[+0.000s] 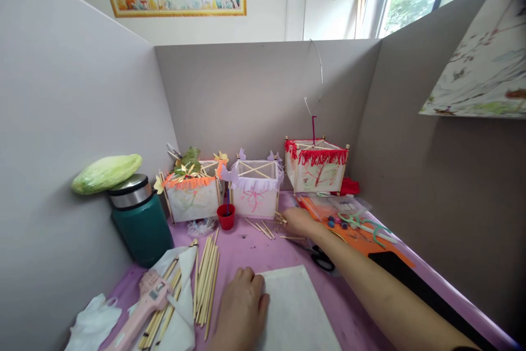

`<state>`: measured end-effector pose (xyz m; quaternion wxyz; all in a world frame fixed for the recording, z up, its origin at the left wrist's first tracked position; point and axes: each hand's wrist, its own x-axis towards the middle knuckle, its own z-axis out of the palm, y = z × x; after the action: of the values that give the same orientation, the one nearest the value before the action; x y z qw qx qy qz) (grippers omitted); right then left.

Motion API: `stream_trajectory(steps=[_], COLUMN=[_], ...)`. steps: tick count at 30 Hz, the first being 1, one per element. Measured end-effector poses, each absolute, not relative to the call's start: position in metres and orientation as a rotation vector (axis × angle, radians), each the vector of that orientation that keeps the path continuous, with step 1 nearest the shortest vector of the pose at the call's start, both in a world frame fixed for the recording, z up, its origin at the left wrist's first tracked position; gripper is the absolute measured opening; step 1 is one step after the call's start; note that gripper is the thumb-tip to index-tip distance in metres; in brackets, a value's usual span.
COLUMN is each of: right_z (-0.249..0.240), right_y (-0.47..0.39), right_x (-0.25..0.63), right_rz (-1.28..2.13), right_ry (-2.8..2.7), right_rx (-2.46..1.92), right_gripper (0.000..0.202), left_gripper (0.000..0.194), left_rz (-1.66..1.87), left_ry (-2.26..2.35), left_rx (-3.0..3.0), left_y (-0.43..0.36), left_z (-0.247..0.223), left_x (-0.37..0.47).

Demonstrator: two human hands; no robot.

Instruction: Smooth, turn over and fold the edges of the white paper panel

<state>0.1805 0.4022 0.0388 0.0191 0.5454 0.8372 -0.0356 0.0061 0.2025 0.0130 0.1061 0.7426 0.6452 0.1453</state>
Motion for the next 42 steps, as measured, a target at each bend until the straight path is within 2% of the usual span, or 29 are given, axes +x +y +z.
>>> stream_trajectory(steps=[10, 23, 42], right_z=[0.037, 0.048, 0.061], right_y=[0.385, 0.389, 0.384], right_x=[0.198, 0.109, 0.064], right_rz=[-0.167, -0.296, -0.292], right_ry=[2.468, 2.366, 2.426], right_rx=[1.537, 1.616, 1.633], right_gripper=[0.026, 0.030, 0.032], left_gripper=[0.018, 0.018, 0.021], left_rz=[0.428, 0.450, 0.405], left_ry=[1.912, 1.902, 1.889], left_rx=[2.206, 2.216, 2.147], left_y=[0.204, 0.203, 0.204], left_z=[0.012, 0.008, 0.017], left_x=[0.007, 0.005, 0.007])
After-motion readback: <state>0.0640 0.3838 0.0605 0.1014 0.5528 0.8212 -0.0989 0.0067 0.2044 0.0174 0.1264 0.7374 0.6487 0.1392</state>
